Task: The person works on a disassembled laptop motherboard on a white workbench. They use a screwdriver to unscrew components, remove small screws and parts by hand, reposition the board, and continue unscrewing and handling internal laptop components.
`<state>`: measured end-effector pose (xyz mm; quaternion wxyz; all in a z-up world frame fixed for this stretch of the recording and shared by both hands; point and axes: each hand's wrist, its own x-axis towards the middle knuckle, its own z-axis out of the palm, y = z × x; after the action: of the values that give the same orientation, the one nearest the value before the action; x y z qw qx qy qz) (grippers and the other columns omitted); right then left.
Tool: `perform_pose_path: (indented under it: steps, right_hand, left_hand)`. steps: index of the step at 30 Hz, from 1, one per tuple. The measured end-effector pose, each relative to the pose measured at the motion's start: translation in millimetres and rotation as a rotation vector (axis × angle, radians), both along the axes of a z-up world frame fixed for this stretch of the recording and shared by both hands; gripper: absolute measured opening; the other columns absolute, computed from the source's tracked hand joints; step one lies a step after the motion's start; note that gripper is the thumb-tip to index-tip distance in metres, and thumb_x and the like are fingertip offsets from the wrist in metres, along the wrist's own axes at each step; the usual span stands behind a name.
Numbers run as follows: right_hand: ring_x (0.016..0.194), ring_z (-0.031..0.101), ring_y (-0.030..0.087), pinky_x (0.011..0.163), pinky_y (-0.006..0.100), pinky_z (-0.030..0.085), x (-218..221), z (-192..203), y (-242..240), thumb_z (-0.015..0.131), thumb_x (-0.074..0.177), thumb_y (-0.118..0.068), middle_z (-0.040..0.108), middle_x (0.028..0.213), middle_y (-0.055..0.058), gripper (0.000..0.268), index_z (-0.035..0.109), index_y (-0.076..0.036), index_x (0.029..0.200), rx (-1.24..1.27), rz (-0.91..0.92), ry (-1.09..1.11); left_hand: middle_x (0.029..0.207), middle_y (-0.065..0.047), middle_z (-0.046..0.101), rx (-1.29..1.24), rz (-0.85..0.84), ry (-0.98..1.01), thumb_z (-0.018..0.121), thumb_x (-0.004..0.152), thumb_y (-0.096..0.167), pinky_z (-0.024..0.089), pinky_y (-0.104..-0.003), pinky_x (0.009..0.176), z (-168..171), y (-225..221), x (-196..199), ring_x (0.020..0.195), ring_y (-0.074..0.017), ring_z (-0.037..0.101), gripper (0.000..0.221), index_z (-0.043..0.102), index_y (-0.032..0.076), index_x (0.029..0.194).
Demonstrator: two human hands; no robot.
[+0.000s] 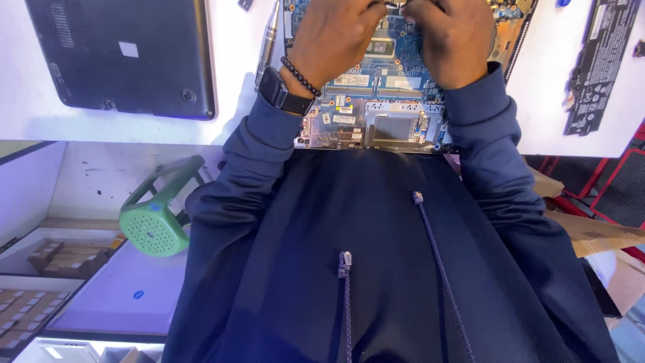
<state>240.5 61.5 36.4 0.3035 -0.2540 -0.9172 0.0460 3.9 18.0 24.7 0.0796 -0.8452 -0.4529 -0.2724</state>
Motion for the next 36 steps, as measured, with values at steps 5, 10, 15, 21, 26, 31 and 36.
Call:
perform_pose_path:
  steps: [5, 10, 15, 21, 26, 31, 36]
  right_hand:
    - [0.084, 0.059, 0.030, 0.066, 0.040, 0.043, -2, 0, -3, 0.066, 0.101, 0.015, 0.068, 0.098, 0.011, 0.019, 0.074, -0.002, 0.103, 0.086, -0.008, -0.012]
    - [0.087, 0.059, 0.030, 0.063, 0.040, 0.046, 0, -2, -3, 0.067, 0.109, 0.007, 0.068, 0.099, 0.013, 0.013, 0.077, 0.000, 0.107, 0.104, 0.014, 0.004]
    - [0.088, 0.059, 0.030, 0.068, 0.040, 0.048, -6, 5, -8, 0.074, 0.104, 0.009, 0.068, 0.103, 0.014, 0.009, 0.076, 0.002, 0.109, 0.082, -0.026, -0.032]
    - [0.088, 0.059, 0.033, 0.071, 0.043, 0.050, -9, 7, -13, 0.061, 0.104, 0.013, 0.068, 0.104, 0.016, 0.019, 0.076, 0.004, 0.112, -0.028, -0.047, 0.020]
    - [0.086, 0.058, 0.032, 0.067, 0.042, 0.049, -4, -1, -13, 0.064, 0.101, 0.014, 0.071, 0.103, 0.016, 0.019, 0.076, 0.005, 0.112, -0.025, -0.059, 0.029]
    - [0.092, 0.059, 0.036, 0.081, 0.045, 0.053, -12, 15, -11, 0.051, 0.108, 0.009, 0.066, 0.105, 0.019, 0.024, 0.074, 0.009, 0.112, -0.146, -0.034, 0.011]
    - [0.090, 0.057, 0.037, 0.076, 0.049, 0.053, -11, 10, -9, 0.058, 0.111, 0.004, 0.065, 0.103, 0.022, 0.018, 0.074, 0.011, 0.111, -0.142, -0.021, -0.022]
  left_hand:
    - [0.092, -0.001, 0.060, 0.028, -0.039, 0.067, 0.073, 0.091, 0.003, 0.045, -0.033, 0.061, 10, 1, 2, 0.083, -0.0203, 0.057, 0.006, 0.073, 0.008, 0.087]
    - [0.104, -0.006, 0.062, -0.017, -0.068, 0.084, 0.071, 0.097, 0.005, 0.049, -0.037, 0.083, 4, -4, 2, 0.094, -0.0233, 0.059, 0.007, 0.069, 0.005, 0.104]
    - [0.107, -0.012, 0.064, -0.037, -0.062, -0.008, 0.068, 0.098, -0.001, 0.052, -0.041, 0.094, 8, -7, 8, 0.101, -0.0279, 0.060, 0.009, 0.070, -0.001, 0.107]
    - [0.114, -0.016, 0.063, -0.133, -0.059, -0.039, 0.065, 0.104, 0.007, 0.048, -0.045, 0.108, 10, -15, 12, 0.107, -0.0320, 0.060, 0.018, 0.070, -0.006, 0.117]
    - [0.123, -0.019, 0.064, -0.212, 0.002, -0.049, 0.066, 0.110, 0.015, 0.042, -0.051, 0.117, -4, -28, 22, 0.116, -0.0355, 0.060, 0.030, 0.065, -0.008, 0.129]
    - [0.120, -0.019, 0.064, -0.207, 0.012, -0.102, 0.052, 0.108, 0.004, 0.050, -0.049, 0.112, 4, -28, 21, 0.113, -0.0340, 0.063, 0.024, 0.065, -0.009, 0.125]
    - [0.126, -0.017, 0.066, -0.265, 0.018, -0.091, 0.059, 0.111, 0.014, 0.049, -0.047, 0.113, 4, -27, 22, 0.116, -0.0321, 0.063, 0.028, 0.066, -0.005, 0.129]
